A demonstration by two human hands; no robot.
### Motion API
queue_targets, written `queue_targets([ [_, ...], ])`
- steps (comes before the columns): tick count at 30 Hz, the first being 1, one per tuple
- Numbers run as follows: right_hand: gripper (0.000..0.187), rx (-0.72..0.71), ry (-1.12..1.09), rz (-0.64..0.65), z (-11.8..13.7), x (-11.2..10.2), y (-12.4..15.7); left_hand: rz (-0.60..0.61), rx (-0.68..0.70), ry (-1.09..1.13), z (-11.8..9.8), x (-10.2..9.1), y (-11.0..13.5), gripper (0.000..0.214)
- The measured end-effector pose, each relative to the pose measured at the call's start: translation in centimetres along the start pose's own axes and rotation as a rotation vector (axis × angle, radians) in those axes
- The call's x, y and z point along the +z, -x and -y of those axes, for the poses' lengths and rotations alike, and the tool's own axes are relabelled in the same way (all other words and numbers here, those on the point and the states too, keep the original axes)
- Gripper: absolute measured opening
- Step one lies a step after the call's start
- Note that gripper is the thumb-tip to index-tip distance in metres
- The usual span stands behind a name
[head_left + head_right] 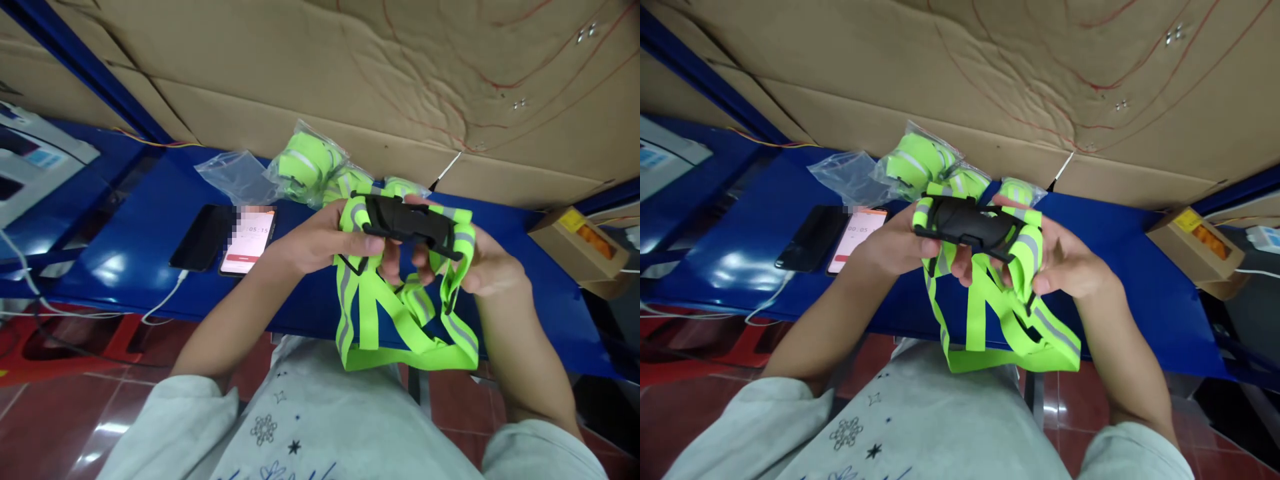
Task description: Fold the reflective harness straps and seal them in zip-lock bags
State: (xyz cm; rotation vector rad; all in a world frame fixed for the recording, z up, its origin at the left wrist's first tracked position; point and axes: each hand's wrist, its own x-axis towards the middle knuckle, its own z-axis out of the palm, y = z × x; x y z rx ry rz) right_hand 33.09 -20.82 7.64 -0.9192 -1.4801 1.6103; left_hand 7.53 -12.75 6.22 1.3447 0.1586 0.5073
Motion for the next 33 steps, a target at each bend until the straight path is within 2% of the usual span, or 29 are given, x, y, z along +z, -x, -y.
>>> queue_targets([
  [2,0.047,0.071,-0.074,0.105,-0.5,0.5,0.1,0.016,-0.021,-0.022,0.0,0.0,0.3,0.059],
  [4,0.035,0.102,-0.136,0.117,-1.3,1.1,0.4,-0.001,-0.013,-0.109,0.4,-0.3,0.4,0.072],
  [7,0.033,0.066,-0.167,-0.095,-2.5,1.2,0.7,0.037,-0.034,-0.203,1.6,-0.7,0.2,0.087],
  [9,0.031,0.039,-0.191,-0.249,-3.1,0.8,0.9,0.163,-0.146,-0.125,2.3,-0.7,-0.2,0.077],
  [11,0.029,0.0,-0.249,-0.318,-3.5,0.4,0.9,0.232,-0.254,0.047,2.8,-0.5,-0.6,0.057],
  [13,0.035,-0.02,-0.312,-0.302,-3.8,0.3,0.8,0.128,-0.244,0.243,3.1,-0.2,-1.0,0.041],
  [16,0.029,0.041,-0.318,-0.3,-4.3,0.9,0.4,-0.104,-0.117,0.411,3.5,-0.1,-1.5,0.044],
  [18,0.021,0.073,-0.278,-0.365,-4.6,1.7,0.0,-0.202,-0.078,0.374,3.9,-0.2,-1.7,0.049],
  [22,0.033,0.063,-0.309,-0.476,-5.5,3.1,-1.0,-0.38,0.012,0.19,4.5,-0.3,-1.7,0.035],
  [25,0.037,0.067,-0.343,-0.511,-6.1,3.6,-1.5,-0.381,0.064,0.118,4.5,-0.1,-1.4,0.034],
  [28,0.041,0.047,-0.3,-0.536,-6.5,3.8,-1.5,-0.32,0.042,0.075,4.5,0.2,-1.4,0.047],
  [30,0.044,0.013,-0.234,-0.549,-6.7,4.0,-1.5,-0.247,0.019,0.008,4.8,0.4,-1.5,0.054],
  [33,0.048,-0.014,-0.066,-0.556,-7.3,4.0,-1.5,-0.207,0.053,-0.146,5.8,0.8,-2.0,0.046],
])
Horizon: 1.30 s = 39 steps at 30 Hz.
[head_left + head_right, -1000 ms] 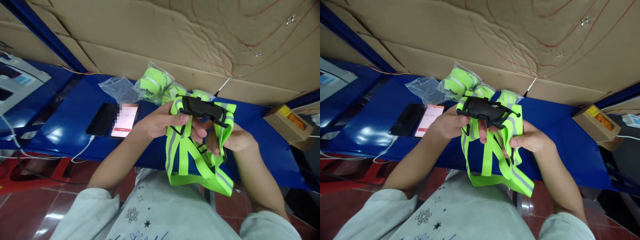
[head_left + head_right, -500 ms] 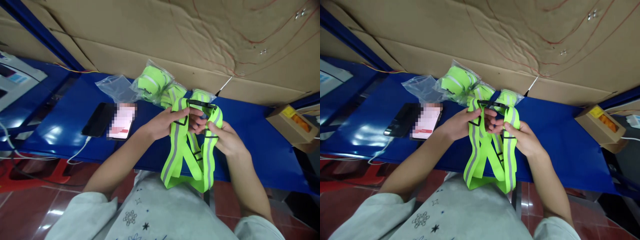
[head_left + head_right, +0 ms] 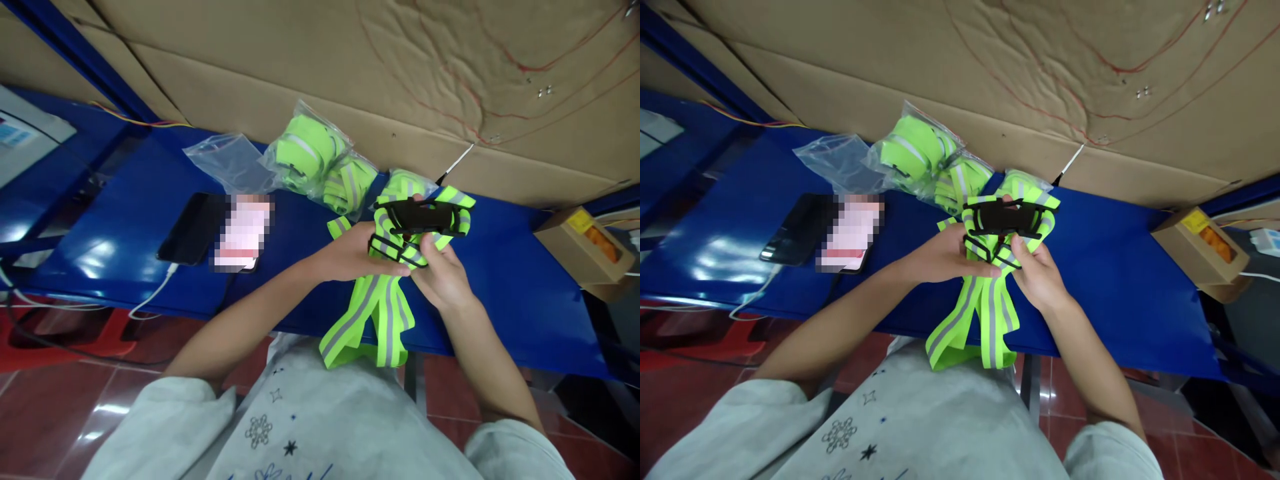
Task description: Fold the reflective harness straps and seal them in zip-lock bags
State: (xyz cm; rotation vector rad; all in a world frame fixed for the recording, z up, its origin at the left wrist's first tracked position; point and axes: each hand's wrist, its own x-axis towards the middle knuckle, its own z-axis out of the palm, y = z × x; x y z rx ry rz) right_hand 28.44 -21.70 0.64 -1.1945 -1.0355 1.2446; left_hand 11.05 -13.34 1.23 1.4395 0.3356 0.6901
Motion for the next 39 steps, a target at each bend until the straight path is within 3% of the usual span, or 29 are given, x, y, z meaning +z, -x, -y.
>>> queue_targets([
  [4,0.052,-0.188,0.315,-0.011,-0.7,-0.6,-0.5,-0.124,-0.002,-0.051,1.1,0.4,-0.1,0.03],
  [8,0.094,-0.635,0.672,-0.211,0.8,-2.0,-1.0,-0.119,-0.067,0.022,1.4,0.4,0.0,0.034],
  [10,0.081,-0.725,0.854,-0.168,2.2,-2.6,-1.0,-0.092,-0.11,0.031,1.4,0.4,0.0,0.033],
  [12,0.046,-0.718,0.975,-0.096,3.3,-2.7,-0.9,-0.093,-0.149,0.058,1.4,0.6,0.0,0.032],
  [14,0.024,-0.719,1.022,-0.097,4.0,-2.5,-0.9,-0.123,-0.178,0.118,1.4,0.8,0.0,0.034],
  [19,0.019,-0.859,1.026,-0.296,4.7,-1.4,-1.5,-0.056,-0.22,0.196,1.2,1.2,0.1,0.038],
  [23,0.022,-1.033,0.964,-0.289,5.1,-1.1,-1.8,-0.026,-0.202,0.204,0.8,1.3,0.3,0.041],
  [27,0.027,-0.923,0.967,-0.273,5.5,-1.2,-1.5,-0.001,-0.146,0.149,0.3,1.7,0.4,0.053],
  [32,0.034,-0.795,1.008,-0.262,5.8,-1.4,-0.9,-0.026,-0.068,0.063,0.3,1.7,0.5,0.047],
  [36,0.042,-0.792,1.009,-0.213,5.3,-1.8,-0.9,0.153,-0.242,0.407,0.9,0.0,0.6,0.071],
  [39,0.045,-0.804,1.047,-0.175,4.9,-2.0,-1.1,0.145,-0.297,0.556,1.0,-0.6,0.5,0.076],
])
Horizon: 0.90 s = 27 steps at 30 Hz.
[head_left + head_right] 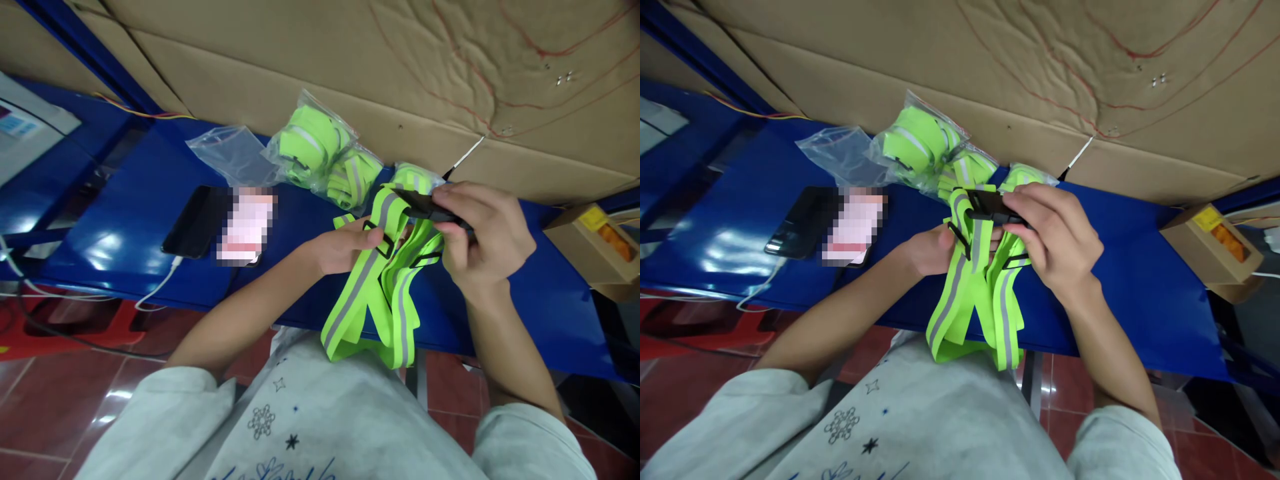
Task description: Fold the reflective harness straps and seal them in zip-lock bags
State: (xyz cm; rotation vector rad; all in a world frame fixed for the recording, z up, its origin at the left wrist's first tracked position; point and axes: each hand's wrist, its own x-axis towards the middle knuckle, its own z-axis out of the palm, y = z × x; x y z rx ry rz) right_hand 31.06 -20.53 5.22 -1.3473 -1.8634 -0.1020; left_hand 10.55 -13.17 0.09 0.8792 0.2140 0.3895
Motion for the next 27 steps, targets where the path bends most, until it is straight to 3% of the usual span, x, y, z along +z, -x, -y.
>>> queue_targets([
  [4,0.048,-0.021,-0.018,0.094,0.1,0.5,-0.2,-0.156,0.123,-0.11,0.7,1.3,-0.7,0.063],
  [9,0.036,-0.043,-0.027,0.138,0.5,0.7,-1.9,-0.372,0.279,-0.229,1.6,2.0,-1.8,0.046],
  [13,0.036,0.062,-0.022,0.173,-0.8,0.9,-4.2,-0.275,0.249,-0.233,0.8,0.5,-3.6,0.043],
  [16,0.04,0.198,-0.092,0.18,-3.1,1.9,-5.1,-0.15,0.157,-0.156,0.3,-0.8,-5.0,0.04],
  [18,0.043,0.232,-0.135,0.176,-4.7,2.9,-5.1,-0.135,0.118,-0.144,0.3,-1.5,-5.4,0.04],
  [22,0.05,0.199,-0.078,0.098,-5.9,4.0,-4.8,-0.169,0.079,-0.146,0.9,-2.2,-5.1,0.046],
  [27,0.046,0.08,0.047,0.168,-4.6,3.2,-4.7,-0.088,0.015,-0.108,0.3,-2.6,-4.5,0.05],
])
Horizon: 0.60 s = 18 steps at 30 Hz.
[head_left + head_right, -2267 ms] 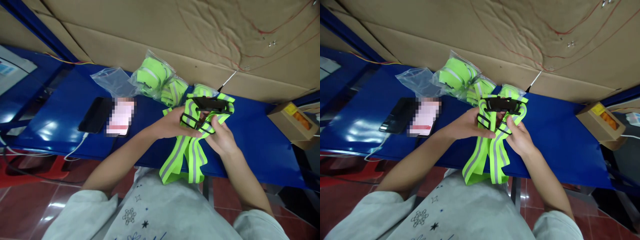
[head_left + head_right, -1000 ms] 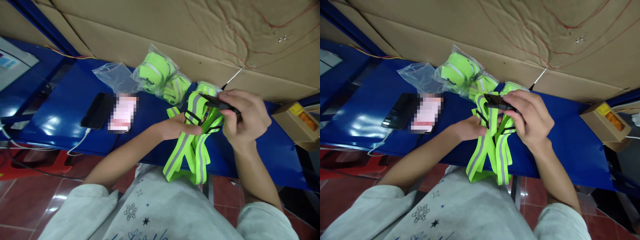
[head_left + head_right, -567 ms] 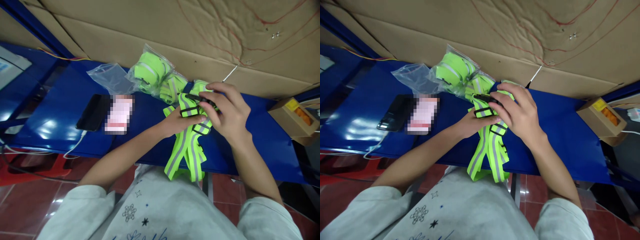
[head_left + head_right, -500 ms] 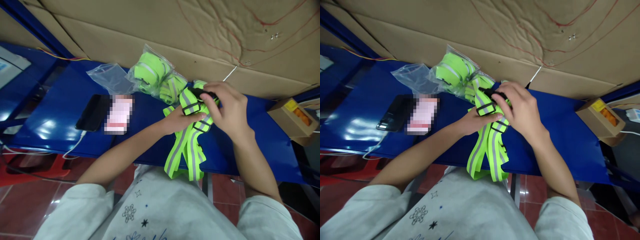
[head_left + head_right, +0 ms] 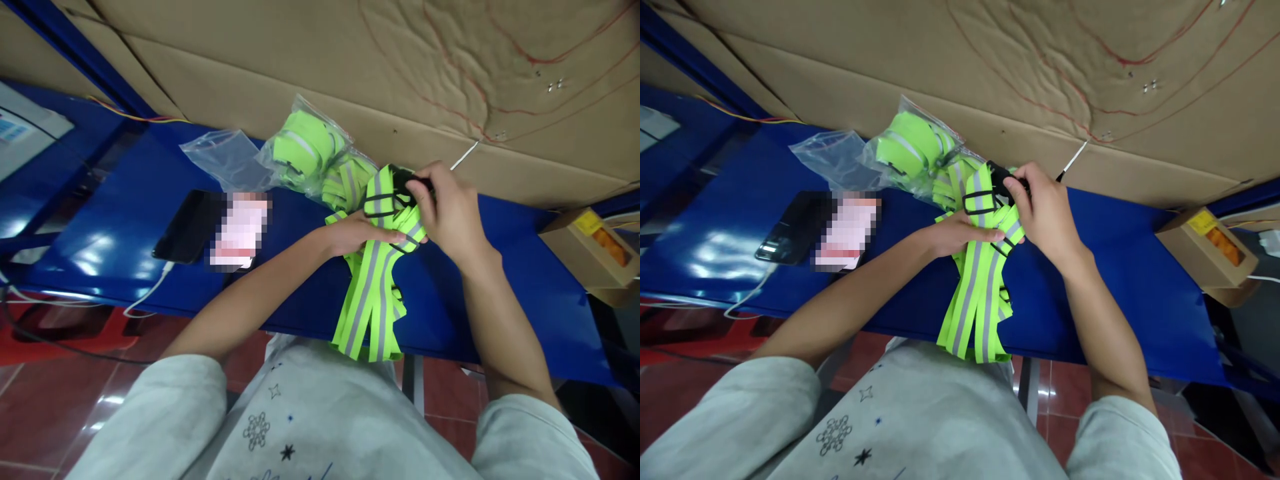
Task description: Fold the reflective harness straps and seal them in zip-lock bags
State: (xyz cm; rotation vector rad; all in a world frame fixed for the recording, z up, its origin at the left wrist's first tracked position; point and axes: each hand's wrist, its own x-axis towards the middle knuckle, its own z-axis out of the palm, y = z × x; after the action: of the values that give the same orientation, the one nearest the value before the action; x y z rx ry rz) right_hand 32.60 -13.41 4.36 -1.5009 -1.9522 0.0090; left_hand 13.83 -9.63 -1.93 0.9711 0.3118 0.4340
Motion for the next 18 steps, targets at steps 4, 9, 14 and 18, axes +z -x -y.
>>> queue_targets([
  [4,0.04,-0.176,0.181,0.059,0.7,-0.5,0.4,0.065,-0.07,0.144,-0.2,-0.2,-0.1,0.057],
  [9,0.036,-0.25,0.22,0.052,0.3,-0.6,1.0,-0.101,0.01,0.071,0.7,0.4,-0.4,0.058],
  [14,0.045,-0.162,-0.129,-0.079,-0.2,0.0,0.9,-0.252,0.211,-0.146,0.3,0.6,-0.2,0.062],
  [18,0.062,0.237,-0.662,0.156,-0.4,0.6,0.4,-0.308,0.289,-0.257,-0.3,0.3,-0.2,0.065],
])
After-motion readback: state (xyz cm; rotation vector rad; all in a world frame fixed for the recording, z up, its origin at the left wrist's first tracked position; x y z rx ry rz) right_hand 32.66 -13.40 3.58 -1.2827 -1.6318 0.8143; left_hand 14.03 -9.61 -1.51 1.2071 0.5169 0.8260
